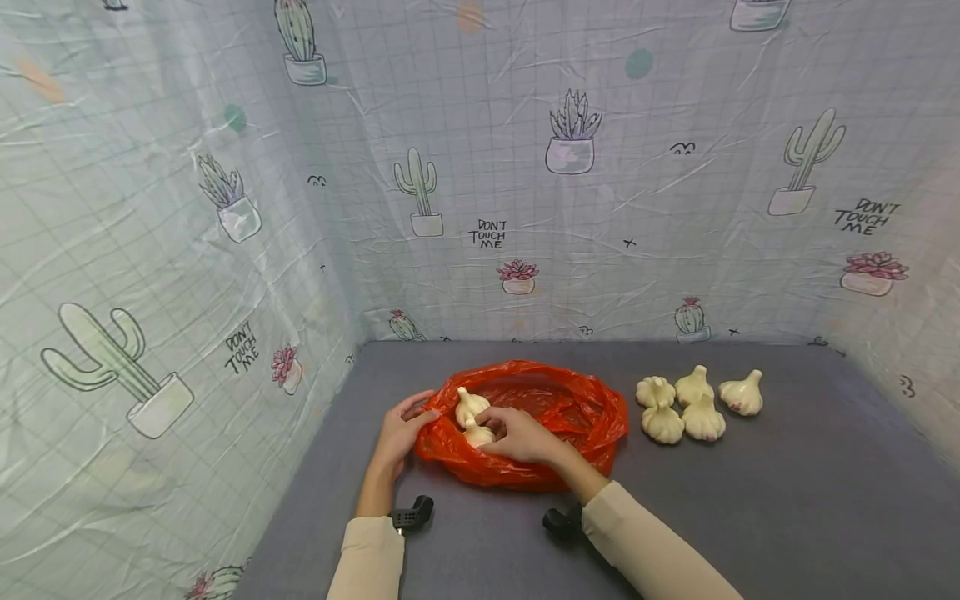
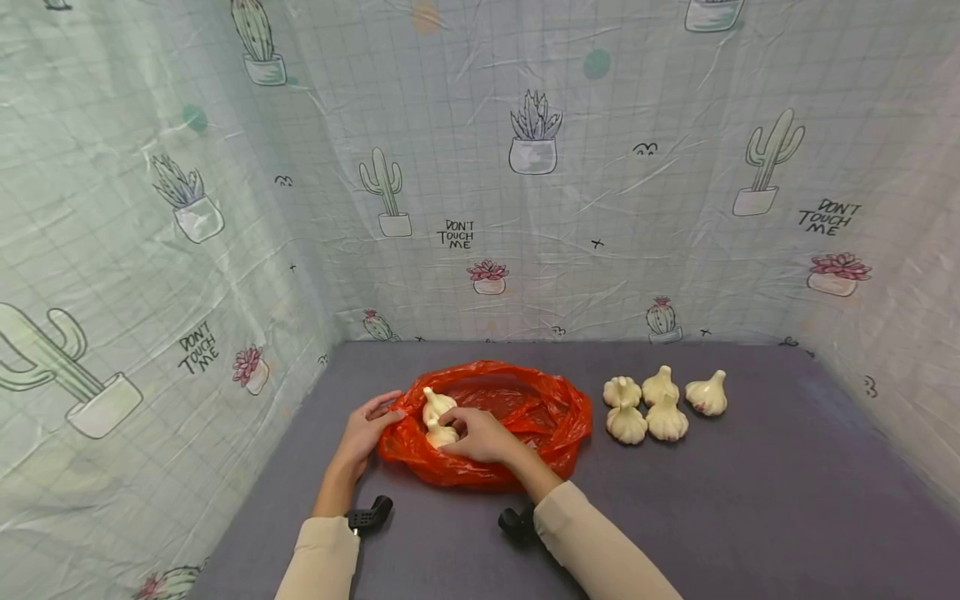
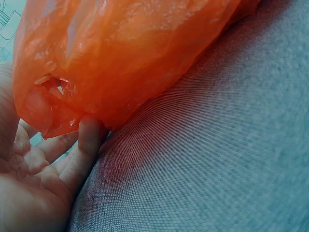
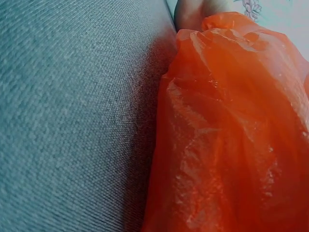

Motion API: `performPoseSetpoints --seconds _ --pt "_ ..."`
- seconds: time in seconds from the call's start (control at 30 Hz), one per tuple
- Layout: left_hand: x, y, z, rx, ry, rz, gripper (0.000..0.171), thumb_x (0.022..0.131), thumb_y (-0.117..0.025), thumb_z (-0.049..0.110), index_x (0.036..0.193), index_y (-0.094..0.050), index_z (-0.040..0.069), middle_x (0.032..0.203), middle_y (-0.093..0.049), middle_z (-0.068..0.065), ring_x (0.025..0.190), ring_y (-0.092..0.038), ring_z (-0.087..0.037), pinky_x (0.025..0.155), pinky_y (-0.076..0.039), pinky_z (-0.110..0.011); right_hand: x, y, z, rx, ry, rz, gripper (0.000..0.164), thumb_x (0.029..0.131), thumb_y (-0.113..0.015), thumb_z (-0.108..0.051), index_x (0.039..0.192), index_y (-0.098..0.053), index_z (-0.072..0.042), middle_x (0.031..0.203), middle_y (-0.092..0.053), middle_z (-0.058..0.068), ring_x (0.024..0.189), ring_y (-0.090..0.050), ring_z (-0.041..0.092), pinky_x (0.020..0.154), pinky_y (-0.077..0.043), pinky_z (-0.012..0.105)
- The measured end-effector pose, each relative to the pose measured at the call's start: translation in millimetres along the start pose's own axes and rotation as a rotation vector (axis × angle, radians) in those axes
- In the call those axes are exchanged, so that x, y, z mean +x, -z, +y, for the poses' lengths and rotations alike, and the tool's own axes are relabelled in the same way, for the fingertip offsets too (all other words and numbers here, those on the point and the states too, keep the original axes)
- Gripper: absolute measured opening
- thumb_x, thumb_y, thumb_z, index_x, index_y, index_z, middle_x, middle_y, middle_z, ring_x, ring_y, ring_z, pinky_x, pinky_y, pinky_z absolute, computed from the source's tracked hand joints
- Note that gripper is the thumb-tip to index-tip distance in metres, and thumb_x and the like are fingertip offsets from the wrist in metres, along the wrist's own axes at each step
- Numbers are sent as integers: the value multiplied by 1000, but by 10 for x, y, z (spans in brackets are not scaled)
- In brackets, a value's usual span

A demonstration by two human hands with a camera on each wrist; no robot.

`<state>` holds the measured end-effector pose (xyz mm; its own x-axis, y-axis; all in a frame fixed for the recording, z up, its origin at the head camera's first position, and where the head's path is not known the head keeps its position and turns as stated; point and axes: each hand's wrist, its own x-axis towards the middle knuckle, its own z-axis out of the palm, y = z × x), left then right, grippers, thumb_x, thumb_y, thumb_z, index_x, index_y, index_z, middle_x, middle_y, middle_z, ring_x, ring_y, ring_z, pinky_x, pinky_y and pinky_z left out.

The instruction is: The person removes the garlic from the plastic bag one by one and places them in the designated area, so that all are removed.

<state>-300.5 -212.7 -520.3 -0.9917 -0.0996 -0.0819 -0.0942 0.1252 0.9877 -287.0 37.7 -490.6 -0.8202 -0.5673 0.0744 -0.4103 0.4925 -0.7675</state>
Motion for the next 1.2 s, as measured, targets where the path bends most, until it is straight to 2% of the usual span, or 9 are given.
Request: performPoseSetpoints --seconds 0.37,0.63,0.73,0.97,1.2 --pt "-8 -9 7 11 9 4 43 90 -76 19 133 -69 20 117 -70 -9 100 -66 -17 84 -55 -30 22 -32 28 20 -13 22 33 86 -82 -18 116 -68 -13 109 -71 9 96 -64 17 80 -53 31" --pt "-2 -5 2 16 4 1 43 90 -76 19 133 -69 21 115 -70 -8 100 -65 -17 85 -54 -30 10 -36 27 41 -15 49 33 83 -84 -17 112 -68 -13 104 -69 7 94 -62 17 74 -52 27" --pt "-5 -6 3 13 4 -1 43 90 -76 19 133 -69 20 116 -70 -9 100 -65 -17 85 -54 -30 -15 -12 24 52 -25 50 36 82 -83 -17 113 -67 -14 107 -69 7 95 -63 16 76 -53 27" --pt "-14 -5 18 -3 12 2 44 90 -76 17 133 -69 20 117 -71 -9 99 -67 -16 83 -55 -29 -90 90 -3 113 -56 69 41 79 -84 -17 116 -66 -14 118 -67 10 100 -64 21 82 -55 34" --pt "-20 -3 20 -5 9 2 43 89 -76 16 132 -70 18 112 -71 -8 97 -66 -15 82 -54 -29 -154 184 8 126 -70 113 46 77 -88 -26 117 -66 -18 121 -66 10 97 -63 20 78 -52 32"
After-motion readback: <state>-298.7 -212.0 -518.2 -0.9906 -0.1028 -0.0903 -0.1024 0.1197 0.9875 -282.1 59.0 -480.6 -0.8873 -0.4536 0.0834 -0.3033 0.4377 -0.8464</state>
